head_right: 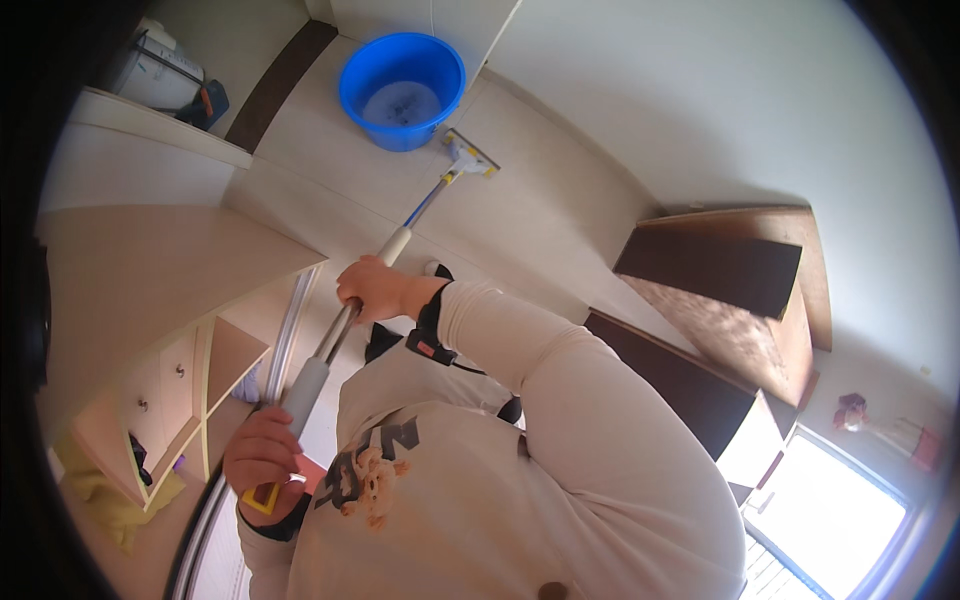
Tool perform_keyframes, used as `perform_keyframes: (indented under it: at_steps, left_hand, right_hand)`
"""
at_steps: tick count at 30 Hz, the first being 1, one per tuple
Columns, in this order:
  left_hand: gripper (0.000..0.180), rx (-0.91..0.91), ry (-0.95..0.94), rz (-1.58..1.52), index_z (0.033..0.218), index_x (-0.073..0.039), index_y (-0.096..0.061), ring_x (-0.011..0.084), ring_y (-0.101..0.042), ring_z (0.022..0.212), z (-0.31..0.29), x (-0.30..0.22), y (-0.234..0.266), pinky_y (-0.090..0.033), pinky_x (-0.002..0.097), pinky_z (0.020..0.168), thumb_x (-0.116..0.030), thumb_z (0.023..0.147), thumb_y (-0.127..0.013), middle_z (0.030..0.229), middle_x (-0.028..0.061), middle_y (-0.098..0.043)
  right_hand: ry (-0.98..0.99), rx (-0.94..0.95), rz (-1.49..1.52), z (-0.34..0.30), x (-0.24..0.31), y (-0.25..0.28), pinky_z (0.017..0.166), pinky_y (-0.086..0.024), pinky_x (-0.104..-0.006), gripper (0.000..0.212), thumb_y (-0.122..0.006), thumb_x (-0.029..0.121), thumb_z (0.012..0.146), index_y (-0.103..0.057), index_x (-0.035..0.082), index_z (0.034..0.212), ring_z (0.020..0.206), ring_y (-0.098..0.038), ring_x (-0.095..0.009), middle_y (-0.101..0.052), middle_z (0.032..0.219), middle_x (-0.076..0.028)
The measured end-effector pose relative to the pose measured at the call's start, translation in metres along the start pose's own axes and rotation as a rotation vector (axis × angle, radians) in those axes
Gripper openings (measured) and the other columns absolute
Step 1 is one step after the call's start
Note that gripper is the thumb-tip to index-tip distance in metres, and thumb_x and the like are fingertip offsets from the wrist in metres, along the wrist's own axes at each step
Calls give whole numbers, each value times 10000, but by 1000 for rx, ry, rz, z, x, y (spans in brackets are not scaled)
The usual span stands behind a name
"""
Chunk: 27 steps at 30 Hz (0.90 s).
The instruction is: The person mops the floor with a mop and bucket, then moves and assembles wooden furniture pieces. They lift and position a large wooden panel and a shelving unit, aligning them against the wall.
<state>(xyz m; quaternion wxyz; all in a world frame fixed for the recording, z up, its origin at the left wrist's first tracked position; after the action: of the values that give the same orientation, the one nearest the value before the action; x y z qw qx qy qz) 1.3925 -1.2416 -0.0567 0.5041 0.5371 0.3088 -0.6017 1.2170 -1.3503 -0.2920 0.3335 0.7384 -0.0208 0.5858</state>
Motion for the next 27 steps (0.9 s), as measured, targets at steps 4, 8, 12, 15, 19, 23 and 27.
perform_keyframes:
  at_steps: [4,8,12,15,19,23,27]
  left_hand:
    - [230,-86,-17,18,650,-107,-506,203,-574,632,-54,-33,42,-476,403,742,-211,698,-706,623,16,-574]
    - [259,-254,-58,66,661,-112,-461,179,-455,588,-89,-64,82,-412,378,676,-259,731,-663,581,7,-450]
    - [207,-201,-145,-2,646,-142,-415,154,-396,565,-80,-88,118,-316,319,626,-229,701,-594,564,-13,-412]
    - [205,-188,-224,11,648,-159,-407,126,-384,542,-66,-116,123,-298,299,605,-211,691,-601,564,-38,-410]
    - [214,34,-424,63,674,-176,-450,67,-458,549,-41,-170,115,-339,240,594,-201,711,-660,612,-77,-497]
    - [165,419,-511,44,760,-104,-489,99,-470,556,-29,-230,88,-393,241,517,-132,779,-651,642,-14,-509]
    - [275,521,-512,143,697,-103,-397,154,-464,535,-37,-272,51,-411,267,439,-99,769,-662,616,24,-492]
  right_hand:
    - [72,-56,77,30,56,-55,825,-339,-446,273,-759,269,580,-550,113,662,839,-556,-255,-558,724,-20]
    - [169,-104,75,73,109,-92,736,-381,-440,281,-768,260,587,-541,106,646,768,-575,-274,-569,679,-38]
    - [186,-299,54,105,147,-101,715,-377,-393,216,-721,133,607,-518,98,671,748,-519,-297,-545,681,-53]
    - [158,-468,53,114,174,-95,717,-379,-399,185,-689,84,617,-523,97,696,747,-518,-297,-546,687,-51]
    - [411,-781,108,114,227,-79,724,-397,-398,203,-674,41,620,-523,103,740,747,-523,-297,-550,701,-44]
    - [610,-771,29,109,270,-59,732,-411,-391,218,-673,31,625,-520,115,755,754,-527,-289,-548,717,-46]
    - [718,-742,-44,99,299,-34,725,-415,-387,229,-707,83,629,-516,121,750,766,-524,-282,-540,730,-50]
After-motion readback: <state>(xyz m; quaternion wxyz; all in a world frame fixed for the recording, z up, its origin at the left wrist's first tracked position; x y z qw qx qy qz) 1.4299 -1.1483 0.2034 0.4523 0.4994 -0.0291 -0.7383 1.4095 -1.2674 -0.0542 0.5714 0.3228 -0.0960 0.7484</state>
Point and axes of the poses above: each hand's wrist, its own z-axis towards the middle knuckle, its own y-axis out of the back of the hand, x = y × z, the point moved 3 cm from there along z, towards the middle knuckle
